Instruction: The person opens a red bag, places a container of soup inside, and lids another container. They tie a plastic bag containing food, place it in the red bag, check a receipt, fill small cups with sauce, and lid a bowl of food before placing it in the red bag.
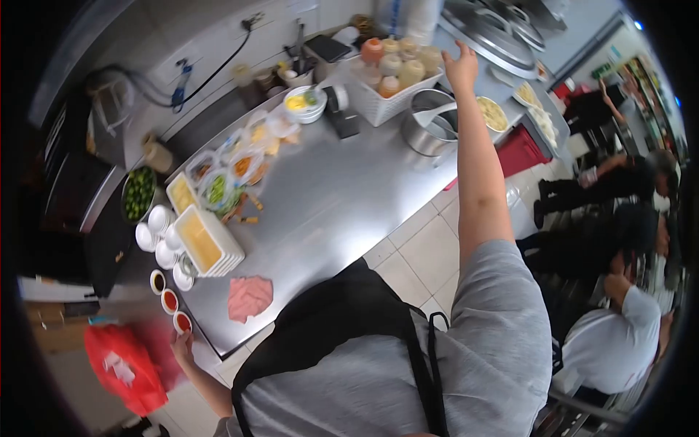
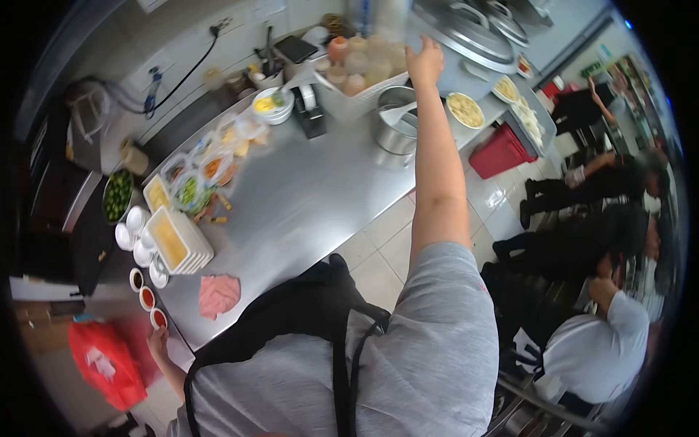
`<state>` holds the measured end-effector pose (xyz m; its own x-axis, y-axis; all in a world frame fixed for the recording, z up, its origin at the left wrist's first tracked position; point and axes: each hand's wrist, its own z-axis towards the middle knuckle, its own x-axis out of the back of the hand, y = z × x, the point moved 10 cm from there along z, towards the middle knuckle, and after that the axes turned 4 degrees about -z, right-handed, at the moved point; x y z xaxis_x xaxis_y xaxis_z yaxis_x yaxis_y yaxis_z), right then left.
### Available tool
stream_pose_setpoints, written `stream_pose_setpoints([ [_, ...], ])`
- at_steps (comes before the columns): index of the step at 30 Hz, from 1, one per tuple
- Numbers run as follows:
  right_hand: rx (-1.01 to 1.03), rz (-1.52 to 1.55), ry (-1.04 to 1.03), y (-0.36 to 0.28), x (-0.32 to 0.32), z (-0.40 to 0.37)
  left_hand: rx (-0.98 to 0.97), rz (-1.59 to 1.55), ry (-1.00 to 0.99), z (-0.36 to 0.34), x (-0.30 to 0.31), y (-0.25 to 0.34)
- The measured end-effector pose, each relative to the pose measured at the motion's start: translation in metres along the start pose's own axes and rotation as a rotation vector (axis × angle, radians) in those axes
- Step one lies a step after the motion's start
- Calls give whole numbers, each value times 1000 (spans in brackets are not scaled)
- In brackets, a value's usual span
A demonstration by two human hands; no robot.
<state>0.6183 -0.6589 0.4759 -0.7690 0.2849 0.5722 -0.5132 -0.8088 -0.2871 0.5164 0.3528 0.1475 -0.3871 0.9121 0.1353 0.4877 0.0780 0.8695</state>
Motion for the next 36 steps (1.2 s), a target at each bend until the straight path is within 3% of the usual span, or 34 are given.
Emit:
stream_pose_setpoints([
  [4, -293, 85, 71, 161, 21, -6, 70, -6, -39, 23, 9, -3],
  [7, -651, -48, -105, 281, 23, -43, 86, 129, 324, -11, 36, 33],
  [8, -842, -61, -289, 310, 18, -65, 71, 218, 485, -29, 39, 54],
  [9, -882, -7, -368, 337, 3, -82, 0, 242, 562, -37, 43, 76],
  [11, -1202, 391, -488, 361, -32, -131, -203, 214, 600, -51, 45, 127],
  [12, -1165, 682, -404, 346, -37, -137, -300, 195, 588, -60, 36, 153],
  [14, -1272, 902, -476, 351, -72, -156, -479, 138, 530, -83, 8, 203],
  [18, -1279, 1035, -395, 342, -85, -157, -759, 76, 366, -144, -82, 282],
  [21, -1218, 955, -369, 339, -74, -150, -861, 82, 280, -193, -165, 319],
  [24, -1177, 975, -368, 347, -61, -148, -1077, 274, 133, -257, -273, 343],
  [26, -1116, 978, -400, 346, -35, -144, -1052, 224, 22, -299, -342, 339],
  [29, -950, 949, -446, 322, 27, -125, -949, 223, -324, -292, -414, 304],
  [30, -905, 945, -462, 314, 47, -119, -1018, 299, -398, -292, -435, 288],
  [32, -801, 939, -520, 274, 92, -103, -823, 174, -639, -297, -490, 246],
  [36, -667, 1055, -700, 201, 120, -102, -739, 105, -994, -336, -572, 182],
])
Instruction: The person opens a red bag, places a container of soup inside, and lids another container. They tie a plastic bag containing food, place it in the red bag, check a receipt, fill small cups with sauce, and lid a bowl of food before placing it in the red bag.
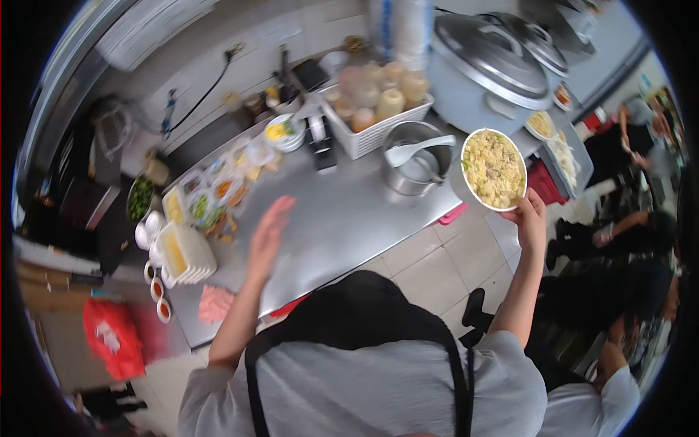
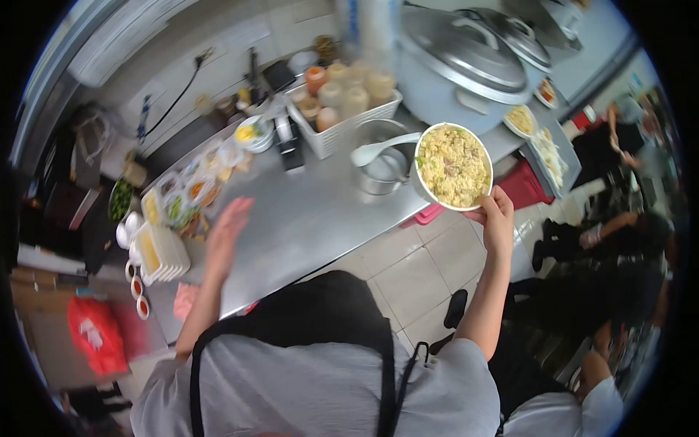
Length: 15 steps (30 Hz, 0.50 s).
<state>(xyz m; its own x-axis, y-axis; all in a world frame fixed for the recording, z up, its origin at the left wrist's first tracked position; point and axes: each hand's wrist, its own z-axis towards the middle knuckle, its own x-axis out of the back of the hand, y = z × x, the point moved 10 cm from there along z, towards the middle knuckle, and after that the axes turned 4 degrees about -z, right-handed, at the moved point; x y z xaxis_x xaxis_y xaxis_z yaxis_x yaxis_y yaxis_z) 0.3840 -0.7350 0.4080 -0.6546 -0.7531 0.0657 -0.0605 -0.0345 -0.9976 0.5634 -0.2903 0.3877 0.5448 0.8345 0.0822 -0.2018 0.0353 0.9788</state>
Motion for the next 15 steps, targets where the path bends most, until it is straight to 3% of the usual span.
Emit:
stream_pose_setpoints([
  [2, -52, 68, -128, -4, -65, -15, 115, -118, -65, -1, -23, -56],
  [6, -240, 139, -500, 53, -205, -43, 412, -432, 204, -19, -21, -109],
  [7, -267, 157, -522, 69, -239, -52, 396, -430, 242, -22, -4, -119],
  [9, -318, 151, -720, 92, -312, -77, 323, -714, 362, -31, 26, -150],
  [12, -329, 26, -897, 137, -393, -108, 302, -928, 530, -56, 74, -155],
  [15, -282, -139, -966, 170, -450, -133, 237, -836, 610, -75, 129, -156],
])
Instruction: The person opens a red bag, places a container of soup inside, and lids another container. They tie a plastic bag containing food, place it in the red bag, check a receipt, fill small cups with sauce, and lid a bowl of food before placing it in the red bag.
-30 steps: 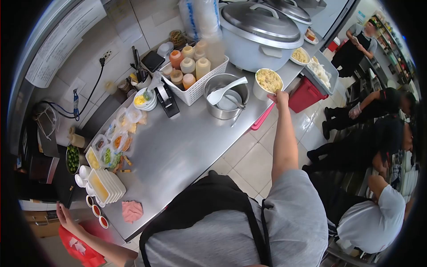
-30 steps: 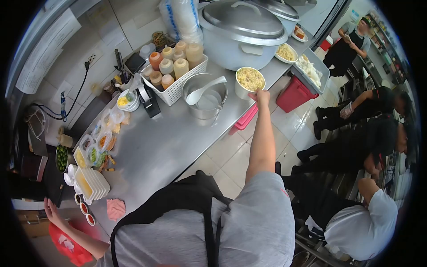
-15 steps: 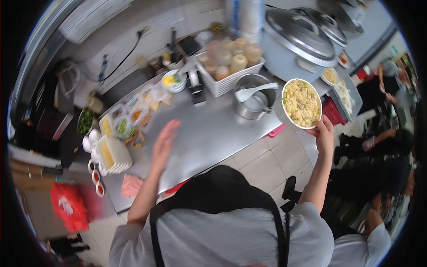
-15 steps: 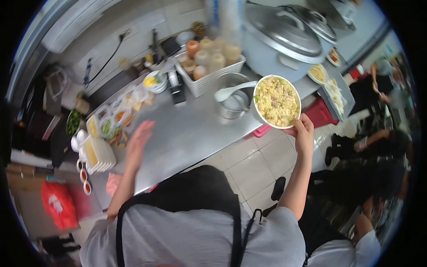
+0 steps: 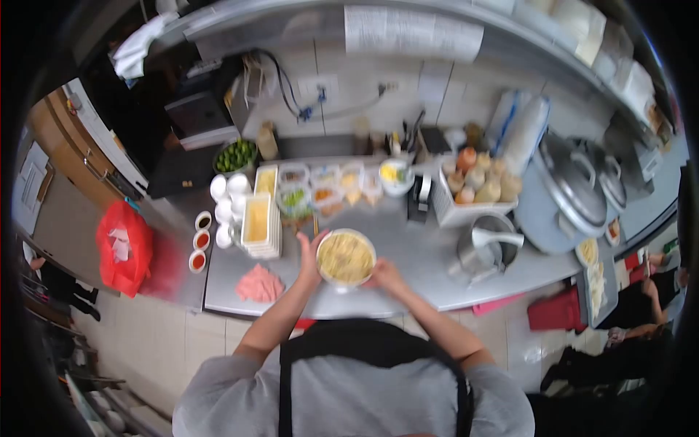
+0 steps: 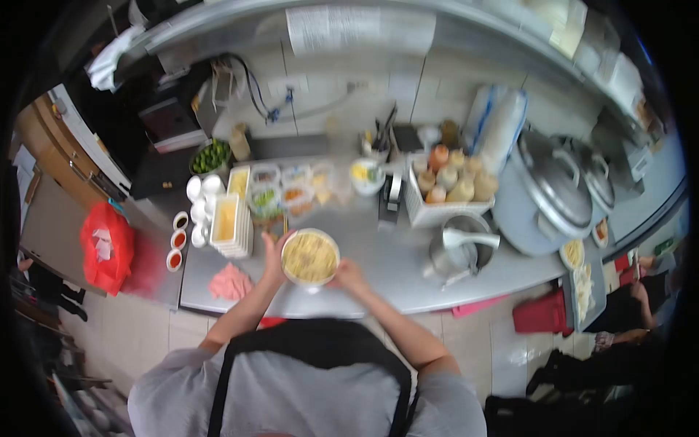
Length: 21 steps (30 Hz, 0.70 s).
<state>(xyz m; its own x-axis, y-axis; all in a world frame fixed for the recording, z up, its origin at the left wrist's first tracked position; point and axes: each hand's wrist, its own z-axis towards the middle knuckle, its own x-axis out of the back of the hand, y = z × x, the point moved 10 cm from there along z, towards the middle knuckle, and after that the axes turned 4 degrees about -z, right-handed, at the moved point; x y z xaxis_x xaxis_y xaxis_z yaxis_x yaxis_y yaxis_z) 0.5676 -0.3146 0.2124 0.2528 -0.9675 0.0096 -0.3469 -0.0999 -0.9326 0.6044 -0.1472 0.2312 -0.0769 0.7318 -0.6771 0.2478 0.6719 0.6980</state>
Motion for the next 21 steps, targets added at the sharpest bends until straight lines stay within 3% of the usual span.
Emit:
stream_pose_setpoints([
  [4, 37, -161, -204, 4, -45, 28, 4, 120, -112, 17, 22, 38],
  [5, 64, -179, -190, -21, -37, 32, -6, 90, -149, 21, 20, 49],
  [7, 270, -1152, -482, -87, -62, -5, -28, 53, -202, 21, 11, 65],
  [10, 548, -1239, -421, -254, -47, -70, -61, 385, -261, 25, 6, 66],
  [11, 741, -1110, -276, -323, -34, -93, -74, 376, -269, 23, -3, 70],
  [12, 895, -1150, -123, -390, -15, -112, -248, 925, -323, 6, -27, 81],
  [13, 876, -1209, 75, -462, -11, -154, -424, 1475, -352, -12, -50, 85],
  [14, 1186, -1213, 423, -514, 26, -160, -480, 1512, -305, -20, -63, 94],
  [15, 1179, -1141, 661, -569, 46, -176, -485, 1508, -299, -24, -73, 97],
  [16, 1420, -1194, 897, -616, 54, -198, -642, 1470, -310, -34, -91, 109],
  [17, 1462, -1354, 1066, -654, 56, -206, -797, 1426, -320, -45, -106, 121],
  [18, 1729, -1372, 1263, -686, 68, -209, -797, 1421, -311, -47, -112, 124],
  [19, 1702, -1526, 1318, -711, 56, -217, -823, 1406, -342, -52, -120, 126],
  [21, 1771, -1452, 1422, -726, 49, -228, -854, 1390, -364, -63, -135, 135],
])
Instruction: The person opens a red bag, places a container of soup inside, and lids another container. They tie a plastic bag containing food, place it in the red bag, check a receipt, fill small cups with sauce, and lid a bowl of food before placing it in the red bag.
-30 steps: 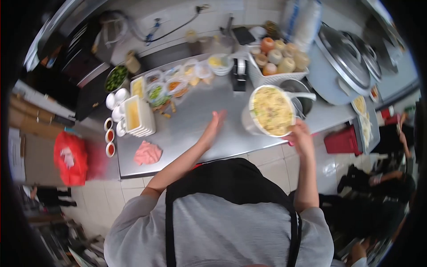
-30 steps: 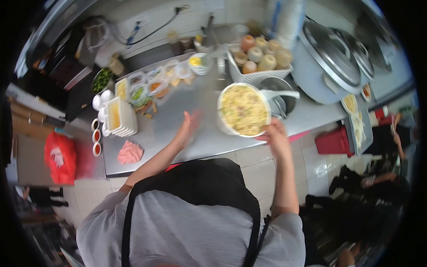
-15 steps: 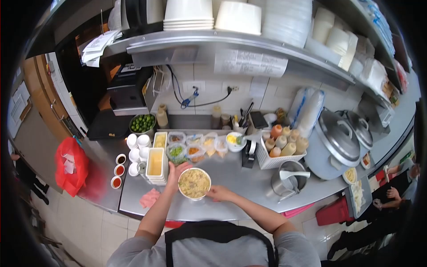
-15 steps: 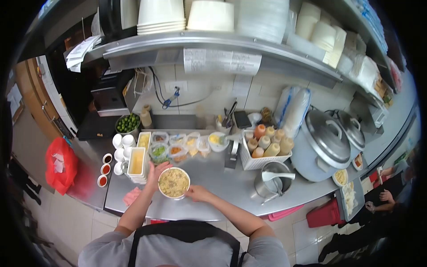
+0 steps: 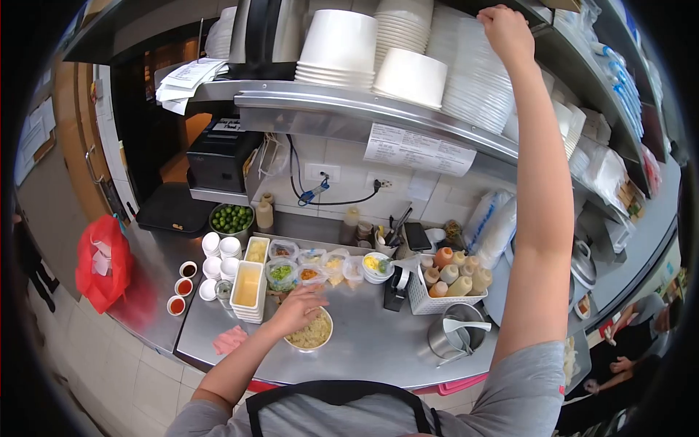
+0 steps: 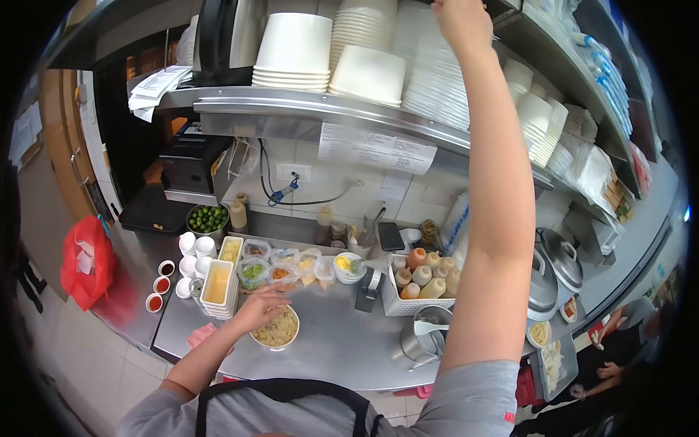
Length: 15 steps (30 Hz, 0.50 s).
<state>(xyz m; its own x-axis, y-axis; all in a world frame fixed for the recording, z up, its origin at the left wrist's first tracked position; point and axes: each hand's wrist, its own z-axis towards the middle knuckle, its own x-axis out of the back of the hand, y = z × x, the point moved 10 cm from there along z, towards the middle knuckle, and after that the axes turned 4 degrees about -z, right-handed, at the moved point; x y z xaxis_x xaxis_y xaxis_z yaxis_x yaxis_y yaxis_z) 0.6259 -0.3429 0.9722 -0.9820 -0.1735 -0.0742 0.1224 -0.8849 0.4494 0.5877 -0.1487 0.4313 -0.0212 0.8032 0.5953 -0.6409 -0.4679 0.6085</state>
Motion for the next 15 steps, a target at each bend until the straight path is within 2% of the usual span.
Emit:
stream_pose_setpoints([
  [2, -118, -213, -200, 34, -44, 12, 96, 98, -77, 2, 4, 6],
  [3, -115, -207, -198, 39, -49, 19, 100, 98, -72, 0, 8, 9],
  [5, -295, -147, -405, 70, -73, 22, 151, 25, -25, -3, 19, 8],
  [6, -278, -158, -369, 73, -73, 29, 153, 22, -22, -4, 22, 6],
  [9, -296, -24, -444, 96, -94, 30, 189, -28, 8, -6, 32, 2],
  [11, -138, -124, -542, 116, -136, 31, 150, -37, 62, 2, 46, 10],
  [13, -157, -96, -541, 117, -137, 27, 25, 13, 107, 38, 79, 52],
  [15, -195, -94, -520, 114, -129, 22, -239, 93, 196, 83, 119, 106],
])
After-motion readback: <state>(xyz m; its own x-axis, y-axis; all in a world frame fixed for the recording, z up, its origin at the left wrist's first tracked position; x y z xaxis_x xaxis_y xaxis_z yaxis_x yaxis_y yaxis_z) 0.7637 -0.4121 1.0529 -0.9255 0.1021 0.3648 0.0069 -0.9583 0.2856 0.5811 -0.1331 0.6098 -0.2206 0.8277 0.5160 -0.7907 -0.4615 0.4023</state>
